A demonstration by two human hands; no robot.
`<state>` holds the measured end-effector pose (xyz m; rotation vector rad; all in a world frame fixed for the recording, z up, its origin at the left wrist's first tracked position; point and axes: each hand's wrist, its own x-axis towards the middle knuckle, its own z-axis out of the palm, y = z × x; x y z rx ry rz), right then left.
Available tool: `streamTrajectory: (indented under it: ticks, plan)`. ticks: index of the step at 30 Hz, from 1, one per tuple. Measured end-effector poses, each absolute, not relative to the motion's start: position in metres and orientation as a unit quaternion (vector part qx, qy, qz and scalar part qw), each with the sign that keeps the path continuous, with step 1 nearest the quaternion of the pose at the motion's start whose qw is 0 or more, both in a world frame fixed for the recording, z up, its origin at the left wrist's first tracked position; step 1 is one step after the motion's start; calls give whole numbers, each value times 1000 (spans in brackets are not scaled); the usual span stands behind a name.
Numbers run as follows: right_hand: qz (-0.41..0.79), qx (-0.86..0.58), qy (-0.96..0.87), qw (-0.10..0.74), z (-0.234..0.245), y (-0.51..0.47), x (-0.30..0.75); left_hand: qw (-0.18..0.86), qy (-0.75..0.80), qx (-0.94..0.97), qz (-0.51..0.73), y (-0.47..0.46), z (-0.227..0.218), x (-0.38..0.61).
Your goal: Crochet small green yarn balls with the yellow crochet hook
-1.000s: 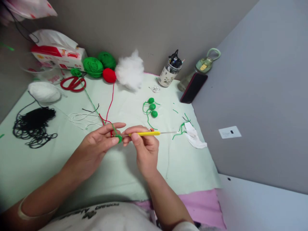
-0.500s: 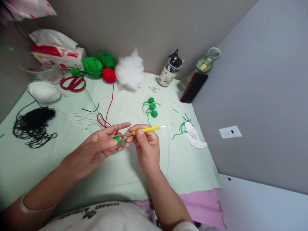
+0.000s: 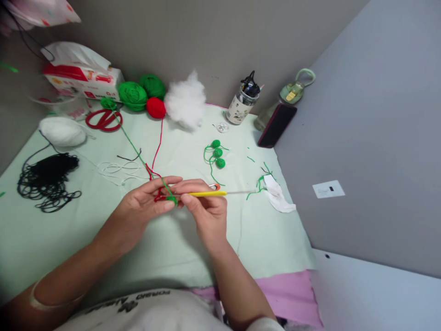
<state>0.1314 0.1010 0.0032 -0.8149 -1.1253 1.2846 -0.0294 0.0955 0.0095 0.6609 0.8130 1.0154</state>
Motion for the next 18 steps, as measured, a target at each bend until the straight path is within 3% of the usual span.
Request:
streamTrajectory:
  ticks: [5,11,14,18]
  plan:
    - [455,-397,-532,594,1,95,125,701,410,303,500,94,11,-25]
    - [179,-419,-709,538,-5,87,129,766,380,211,474,93,13,-21]
    - [258,-430,-639,584,-1,92,133,800,344,191,453,96,12,-24]
    - [439,-429,-498,612,4,98,130,718,412,245,505,96,12,-24]
